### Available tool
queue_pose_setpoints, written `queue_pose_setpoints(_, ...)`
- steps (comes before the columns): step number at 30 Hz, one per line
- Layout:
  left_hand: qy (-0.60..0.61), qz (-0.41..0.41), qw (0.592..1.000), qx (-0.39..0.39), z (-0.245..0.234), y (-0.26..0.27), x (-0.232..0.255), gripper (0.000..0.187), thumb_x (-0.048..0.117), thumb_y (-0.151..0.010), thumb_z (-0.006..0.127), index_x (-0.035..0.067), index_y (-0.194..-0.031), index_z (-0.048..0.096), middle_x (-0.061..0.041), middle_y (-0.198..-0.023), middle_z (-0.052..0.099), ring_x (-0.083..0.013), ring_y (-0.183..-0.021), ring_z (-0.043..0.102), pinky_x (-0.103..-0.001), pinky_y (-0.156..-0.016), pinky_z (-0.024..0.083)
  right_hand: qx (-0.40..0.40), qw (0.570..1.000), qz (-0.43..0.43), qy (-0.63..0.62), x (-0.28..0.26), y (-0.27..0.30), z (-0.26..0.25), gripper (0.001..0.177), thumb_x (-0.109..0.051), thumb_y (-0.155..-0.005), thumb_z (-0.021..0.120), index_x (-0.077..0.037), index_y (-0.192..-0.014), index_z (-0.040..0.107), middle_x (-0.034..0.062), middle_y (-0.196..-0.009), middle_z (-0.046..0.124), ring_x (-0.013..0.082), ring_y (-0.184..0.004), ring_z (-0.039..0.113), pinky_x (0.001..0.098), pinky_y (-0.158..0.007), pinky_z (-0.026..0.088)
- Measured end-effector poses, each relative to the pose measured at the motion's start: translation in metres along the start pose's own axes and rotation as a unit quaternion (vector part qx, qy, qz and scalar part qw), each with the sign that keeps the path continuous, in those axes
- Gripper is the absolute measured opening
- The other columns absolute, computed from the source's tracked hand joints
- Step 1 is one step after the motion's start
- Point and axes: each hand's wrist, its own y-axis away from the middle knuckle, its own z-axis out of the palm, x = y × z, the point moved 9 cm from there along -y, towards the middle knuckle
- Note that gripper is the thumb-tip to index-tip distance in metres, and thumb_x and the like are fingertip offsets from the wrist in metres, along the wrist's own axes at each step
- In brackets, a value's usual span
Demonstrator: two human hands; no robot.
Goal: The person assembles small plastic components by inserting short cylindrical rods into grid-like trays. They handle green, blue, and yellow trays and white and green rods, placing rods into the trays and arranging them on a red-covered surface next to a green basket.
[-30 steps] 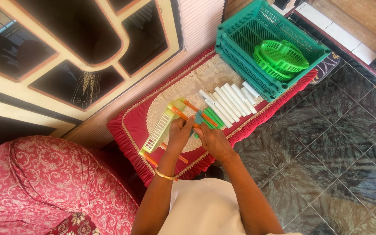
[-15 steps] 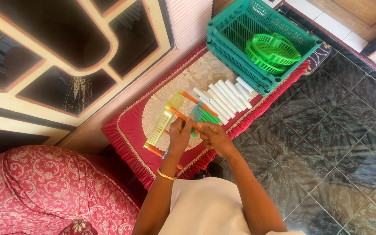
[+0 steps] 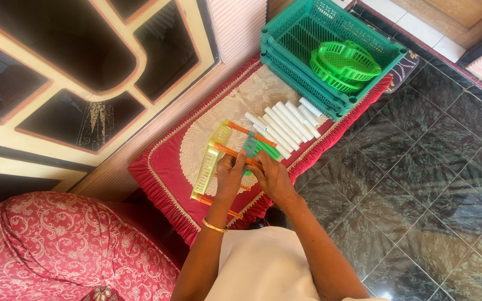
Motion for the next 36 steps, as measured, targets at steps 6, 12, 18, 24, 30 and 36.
queue_pose_setpoints(6,-0.042,-0.003,0.999,0.008,-0.008,0.008,-0.009,0.033,0.02,-0.101,0.067,0.001,-0.073,0.064,0.003,-0.059,0.05,-0.0042,-0.052,0.038,-0.026,-0.045,0.032,-0.142,0.874,0.245,-0.395,0.059,0.017,0.043,0.02,-0.024,-0.104,0.065,-0.01,-0.097,0.054,-0.0052,-0.069,0.04,0.0078,-0.056,0.032,0.0251,-0.047,0.028)
queue_pose_setpoints(12,-0.029,-0.012,0.999,0.019,-0.021,0.009,-0.027,0.029,0.019,-0.101,0.065,0.003,-0.077,0.062,0.005,-0.062,0.048,-0.0041,-0.054,0.038,-0.027,-0.046,0.031,-0.174,0.756,0.39,-0.496,0.068,0.028,0.053,0.025,-0.033,-0.102,0.063,-0.011,-0.093,0.054,-0.0081,-0.063,0.035,0.0035,-0.048,0.025,0.0218,-0.04,0.021)
queue_pose_setpoints(18,-0.029,-0.049,0.995,0.083,-0.058,0.011,-0.053,0.029,0.017,-0.101,0.063,0.003,-0.076,0.06,0.005,-0.063,0.046,-0.004,-0.054,0.036,-0.027,-0.046,0.028,-0.06,0.846,0.4,-0.348,0.144,0.026,0.05,0.023,-0.033,-0.1,0.063,-0.012,-0.095,0.055,-0.0065,-0.067,0.043,0.0036,-0.051,0.031,0.0216,-0.045,0.026)
queue_pose_setpoints(24,-0.066,-0.126,0.983,0.112,-0.083,0.042,-0.075,0.032,0.018,-0.099,0.062,0.004,-0.071,0.06,0.006,-0.059,0.045,-0.0054,-0.049,0.035,-0.028,-0.044,0.028,-0.006,0.884,0.386,-0.262,0.257,0.082,0.136,0.031,-0.031,-0.101,0.07,-0.004,-0.088,0.06,-0.0018,-0.071,0.056,0.0054,-0.059,0.047,0.0234,-0.051,0.039)
queue_pose_setpoints(30,-0.027,-0.173,0.975,0.138,-0.096,0.047,-0.072,0.032,0.019,-0.098,0.062,0.003,-0.072,0.054,0.006,-0.066,0.044,-0.0055,-0.06,0.035,-0.028,-0.052,0.031,-0.04,0.869,0.443,-0.218,0.336,0.121,0.222,0.024,-0.029,-0.094,0.071,-0.005,-0.094,0.069,0.0008,-0.069,0.062,0.009,-0.054,0.054,0.0302,-0.049,0.046)
queue_pose_setpoints(36,-0.024,-0.204,0.967,0.15,-0.114,0.048,-0.075,0.032,0.021,-0.099,0.062,0.003,-0.075,0.054,0.005,-0.067,0.041,-0.0062,-0.062,0.033,-0.028,-0.053,0.03,-0.048,0.954,0.297,-0.015,0.355,0.084,0.261,0.024,-0.03,-0.099,0.063,-0.008,-0.105,0.067,0.0134,-0.085,0.071,0.0306,-0.075,0.069,0.0425,-0.066,0.054)
